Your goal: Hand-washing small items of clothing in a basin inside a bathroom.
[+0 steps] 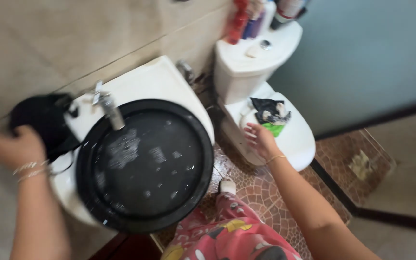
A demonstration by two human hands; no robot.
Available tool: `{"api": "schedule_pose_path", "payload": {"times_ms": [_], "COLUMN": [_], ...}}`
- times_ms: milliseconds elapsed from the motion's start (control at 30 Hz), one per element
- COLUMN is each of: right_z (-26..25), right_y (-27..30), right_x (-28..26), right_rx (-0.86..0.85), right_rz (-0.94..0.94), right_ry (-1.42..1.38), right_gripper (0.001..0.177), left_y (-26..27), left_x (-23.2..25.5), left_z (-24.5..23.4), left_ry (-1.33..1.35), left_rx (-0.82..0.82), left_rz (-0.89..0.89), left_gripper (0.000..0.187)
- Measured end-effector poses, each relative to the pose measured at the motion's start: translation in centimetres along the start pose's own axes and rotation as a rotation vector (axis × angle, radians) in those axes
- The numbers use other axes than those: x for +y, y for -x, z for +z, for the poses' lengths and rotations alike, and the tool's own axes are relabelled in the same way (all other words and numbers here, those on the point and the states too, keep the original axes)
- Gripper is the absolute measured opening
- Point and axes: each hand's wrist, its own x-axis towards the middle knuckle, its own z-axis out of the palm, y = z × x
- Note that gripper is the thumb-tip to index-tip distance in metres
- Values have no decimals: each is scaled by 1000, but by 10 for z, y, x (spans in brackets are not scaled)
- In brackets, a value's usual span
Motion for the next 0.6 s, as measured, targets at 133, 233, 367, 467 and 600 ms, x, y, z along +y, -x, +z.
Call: {"api": "schedule_pose_path", "payload": {"times_ms": [133,233,367,467,600], "right_z": [-59,-95,-152,-207,-221], "right_y": [-26,-42,-82,-129,-139], "right_x": [34,39,45,62,25], "right_rx": [107,235,356,418,467], "right_rz": [142,247,244,26,-229], "right_ry": [-196,-268,-74,466,1303], "right_gripper": [32,33,34,32,34], "left_y": [-4,-12,-3,27,69], "left_x": [53,150,284,362,464], "left_z": [19,8,6,32,64], "left_ry": [478,473,894,959,927], "left_rx": [-110,-107,-101,-197,-357], "left_rz": [-342,-542,-75,30,-110], "left_gripper": [16,30,16,12,15]}}
